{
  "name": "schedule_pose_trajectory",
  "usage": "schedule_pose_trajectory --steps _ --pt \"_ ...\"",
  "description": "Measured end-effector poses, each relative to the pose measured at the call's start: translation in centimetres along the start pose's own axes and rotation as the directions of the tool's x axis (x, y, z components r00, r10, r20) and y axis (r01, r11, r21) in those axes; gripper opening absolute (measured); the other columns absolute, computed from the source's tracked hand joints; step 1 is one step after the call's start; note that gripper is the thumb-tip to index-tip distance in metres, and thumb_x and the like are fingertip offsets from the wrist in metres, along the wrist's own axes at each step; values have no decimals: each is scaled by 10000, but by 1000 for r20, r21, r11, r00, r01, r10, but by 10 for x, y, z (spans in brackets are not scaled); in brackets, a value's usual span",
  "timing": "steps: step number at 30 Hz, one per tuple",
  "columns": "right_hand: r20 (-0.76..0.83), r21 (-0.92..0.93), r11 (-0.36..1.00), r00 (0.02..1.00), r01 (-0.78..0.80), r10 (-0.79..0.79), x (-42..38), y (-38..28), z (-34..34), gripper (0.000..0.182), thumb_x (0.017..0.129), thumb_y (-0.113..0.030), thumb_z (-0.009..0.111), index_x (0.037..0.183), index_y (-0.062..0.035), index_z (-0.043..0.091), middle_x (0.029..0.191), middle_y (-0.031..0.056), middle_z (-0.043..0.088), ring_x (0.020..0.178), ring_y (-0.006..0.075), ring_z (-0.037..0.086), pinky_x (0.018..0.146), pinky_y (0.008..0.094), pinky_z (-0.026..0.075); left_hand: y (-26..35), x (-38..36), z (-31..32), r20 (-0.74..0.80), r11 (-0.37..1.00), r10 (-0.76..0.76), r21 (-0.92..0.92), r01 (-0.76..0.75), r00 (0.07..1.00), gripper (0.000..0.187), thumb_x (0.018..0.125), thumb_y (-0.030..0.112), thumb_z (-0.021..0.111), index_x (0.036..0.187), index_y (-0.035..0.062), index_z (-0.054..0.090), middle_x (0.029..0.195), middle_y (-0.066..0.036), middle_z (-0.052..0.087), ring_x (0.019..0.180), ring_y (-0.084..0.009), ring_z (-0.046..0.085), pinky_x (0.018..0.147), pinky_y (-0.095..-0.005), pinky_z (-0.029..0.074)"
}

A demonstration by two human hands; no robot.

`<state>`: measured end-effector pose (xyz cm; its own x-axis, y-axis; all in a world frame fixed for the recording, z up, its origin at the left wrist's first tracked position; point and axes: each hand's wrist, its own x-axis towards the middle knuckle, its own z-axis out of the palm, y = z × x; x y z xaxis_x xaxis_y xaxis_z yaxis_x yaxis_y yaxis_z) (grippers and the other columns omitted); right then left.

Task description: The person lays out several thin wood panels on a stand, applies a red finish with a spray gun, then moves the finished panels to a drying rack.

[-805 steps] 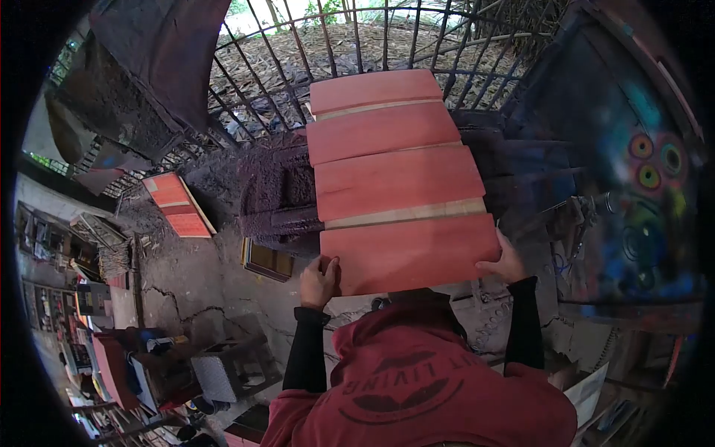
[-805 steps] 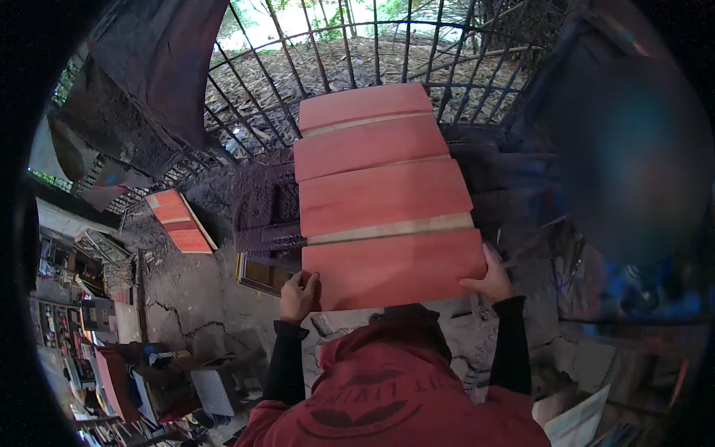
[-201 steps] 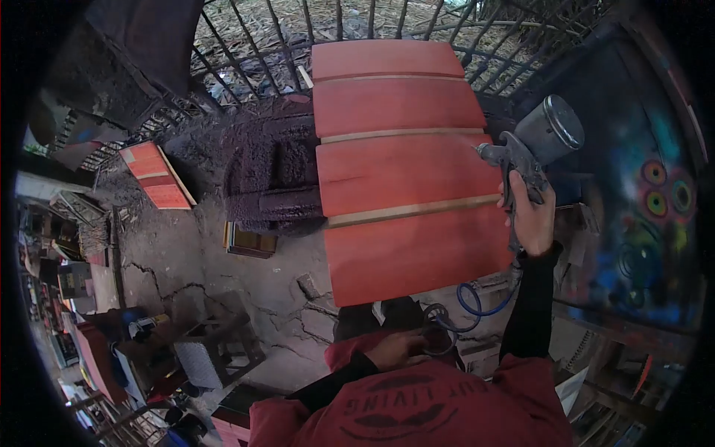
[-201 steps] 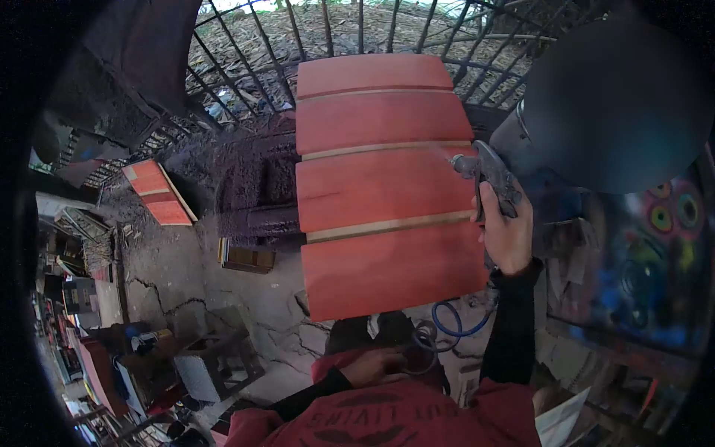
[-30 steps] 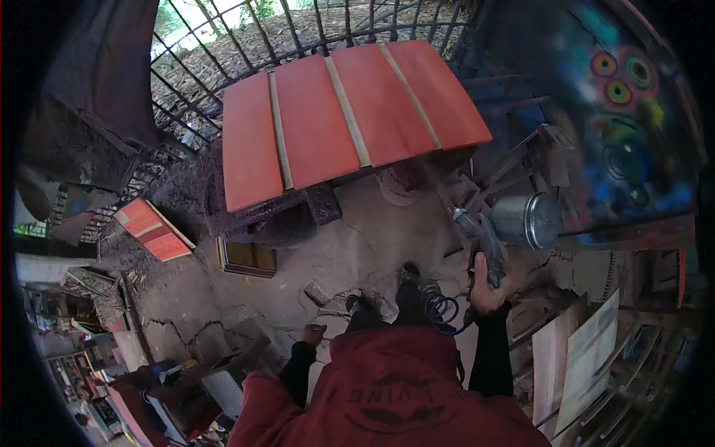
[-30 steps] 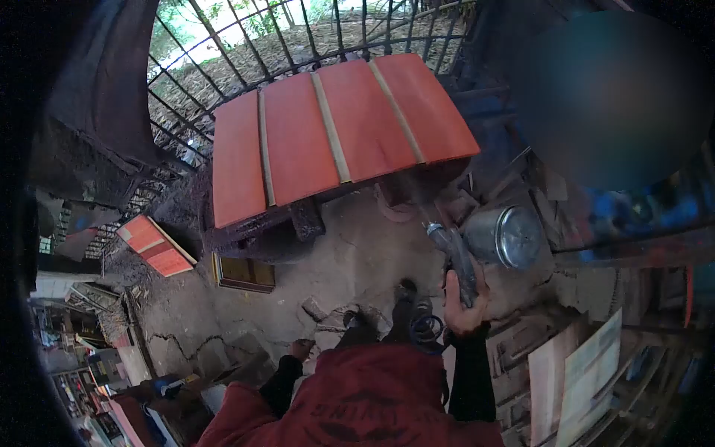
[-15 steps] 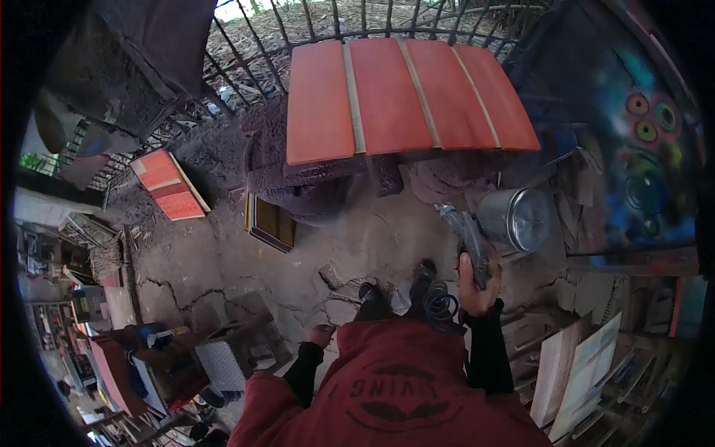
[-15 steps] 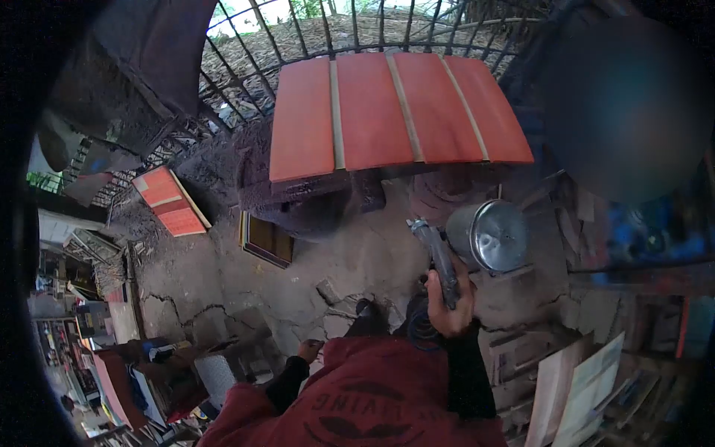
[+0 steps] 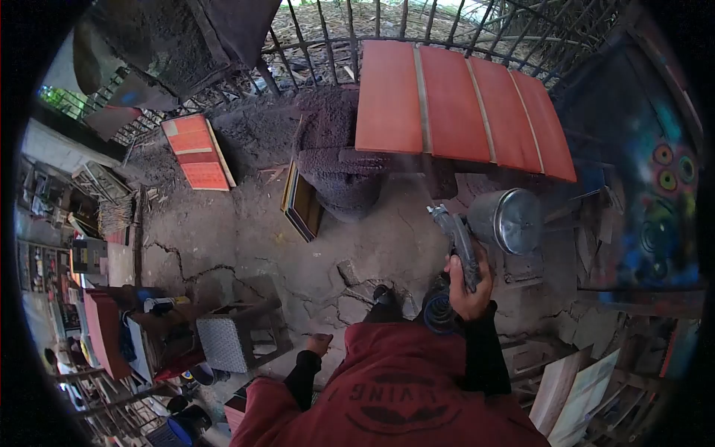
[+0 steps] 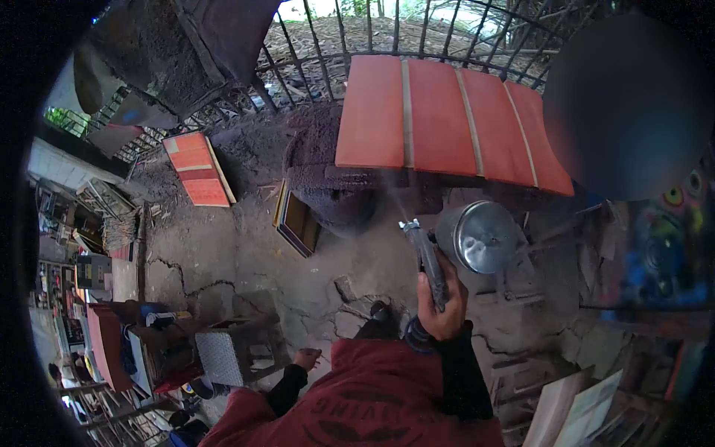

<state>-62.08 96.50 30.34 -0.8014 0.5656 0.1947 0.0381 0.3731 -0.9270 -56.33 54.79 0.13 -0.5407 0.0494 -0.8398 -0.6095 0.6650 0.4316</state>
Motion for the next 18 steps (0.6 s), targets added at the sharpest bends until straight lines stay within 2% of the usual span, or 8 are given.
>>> schedule_pose_trajectory --steps 7,10,12,13,14,15,16,18 --pt "114 -27 993 988 111 -107 7 -21 30 368 841 -106 580 1166 57 520 1067 237 598 992 348 607 828 364 473 -30 16 -2 0 1000 0 12 0 1000 433 801 381 629 976 -14 655 704 -120 660 583 -188 622 543 -320 497" --pt "166 -12 994 980 112 -109 11 -25 41 379 832 -102 589 1180 31 517 1065 230 598 986 365 601 826 367 476 -24 27 -8 -8 994 -47 -97 46 999 338 846 282 626 962 -35 614 827 -101 637 638 -192 631 517 -305 508" --pt "190 3 992 974 127 -125 12 -27 46 381 835 -104 587 1184 28 514 1060 230 600 977 366 605 816 370 481 -7 40 -22 -215 984 37 -164 -73 976 447 802 356 631 969 -58 634 772 -135 670 651 -187 650 572 -320 503" --pt "215 15 990 967 139 -139 13 -29 47 383 837 -106 586 1188 26 510 1056 231 601 968 366 608 806 374 485 25 39 -39 -210 977 43 -195 -85 977 440 800 339 637 952 -73 629 783 -140 669 670 -194 656 586 -325 507" --pt "233 61 990 962 129 -140 13 -28 48 392 839 -111 587 1193 35 501 1043 231 604 947 368 614 785 378 493 32 65 -53 -317 959 152 -180 -216 936 415 810 318 631 942 -75 628 753 -136 664 643 -178 642 578 -322 499" --pt "234 64 989 961 134 -146 13 -28 45 392 839 -111 587 1193 35 501 1043 231 604 947 368 614 785 378 493 74 63 -77 -380 937 306 -41 -346 873 385 826 286 613 946 -80 625 742 -133 660 625 -163 630 568 -315 490" --pt "298 92 991 947 94 -118 12 -26 41 396 840 -112 587 1196 36 498 1038 230 605 940 366 616 783 375 494 142 44 -98 -455 923 335 -19 -385 825 357 837 259 602 931 -86 618 743 -133 653 616 -150 618 554 -303 481" --pt "389 117 992 918 39 -82 9 -22 27 408 840 -119 590 1204 37 493 1027 229 607 923 367 620 778 379 494 223 70 -132 -497 793 293 -351 -499 816 330 848 258 597 905 -67 619 788 -122 649 609 -148 608 541 -267 478"
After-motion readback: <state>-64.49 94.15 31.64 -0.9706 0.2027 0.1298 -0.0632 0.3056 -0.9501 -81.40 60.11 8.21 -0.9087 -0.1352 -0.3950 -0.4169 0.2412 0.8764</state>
